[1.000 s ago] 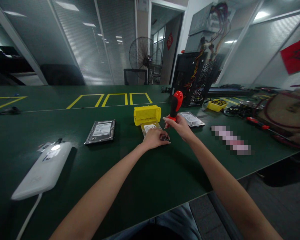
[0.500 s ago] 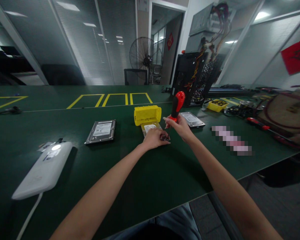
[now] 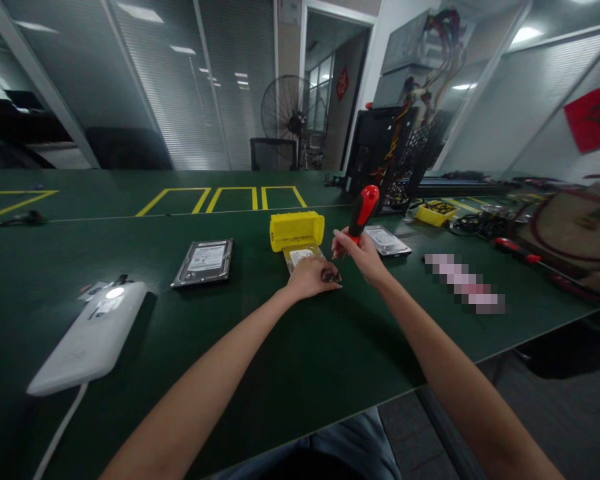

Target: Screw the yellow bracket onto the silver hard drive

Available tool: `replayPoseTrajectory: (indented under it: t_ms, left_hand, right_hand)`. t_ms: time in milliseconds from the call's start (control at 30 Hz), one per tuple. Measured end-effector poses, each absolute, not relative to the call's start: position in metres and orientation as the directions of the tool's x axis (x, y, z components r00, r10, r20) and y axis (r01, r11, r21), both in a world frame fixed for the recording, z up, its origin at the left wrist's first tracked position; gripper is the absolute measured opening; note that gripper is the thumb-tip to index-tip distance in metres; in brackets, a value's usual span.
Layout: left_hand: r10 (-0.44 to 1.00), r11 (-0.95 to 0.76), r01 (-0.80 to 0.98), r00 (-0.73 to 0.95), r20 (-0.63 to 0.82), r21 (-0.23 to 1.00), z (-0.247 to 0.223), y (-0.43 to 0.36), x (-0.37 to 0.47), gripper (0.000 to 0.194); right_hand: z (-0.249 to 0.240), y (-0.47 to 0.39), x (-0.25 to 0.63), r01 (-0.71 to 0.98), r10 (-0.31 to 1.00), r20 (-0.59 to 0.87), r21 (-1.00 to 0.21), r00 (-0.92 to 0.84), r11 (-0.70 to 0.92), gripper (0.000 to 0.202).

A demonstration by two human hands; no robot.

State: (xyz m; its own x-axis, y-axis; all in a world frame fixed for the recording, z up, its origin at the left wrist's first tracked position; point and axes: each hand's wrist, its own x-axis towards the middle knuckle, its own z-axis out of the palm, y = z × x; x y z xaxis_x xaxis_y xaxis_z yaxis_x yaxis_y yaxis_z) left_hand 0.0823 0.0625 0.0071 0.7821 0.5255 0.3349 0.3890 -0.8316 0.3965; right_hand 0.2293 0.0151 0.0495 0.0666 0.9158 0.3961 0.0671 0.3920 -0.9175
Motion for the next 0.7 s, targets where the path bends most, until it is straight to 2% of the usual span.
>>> replayPoseTrajectory:
  t_ms: [133, 333, 700]
  left_hand:
    - [0.515, -0.84, 0.385, 0.788, 0.339, 0.382, 0.0078, 0.0623, 0.0827, 0.02]
    - [0.515, -0.839, 0.373, 0.779, 0.358, 0.395, 0.006, 0.0631, 0.0826, 0.022]
    - [0.542, -0.82, 0.409, 0.779, 0.316, 0.4, 0.0106, 0.0602, 0.0831, 0.024]
  right_hand:
    - [0.0478, 0.0151, 0.2305, -0.008, 0.938, 0.345, -0.938, 0.022, 0.346, 0.037]
    - [0.0436, 0.0191, 0.2313, 0.057, 0.918, 0.386, -0.922, 0.091, 0.382, 0.03]
    - [0.0429, 0.0226, 0.2307, 0.075, 0.882, 0.439, -0.899, 0.174, 0.432, 0.025]
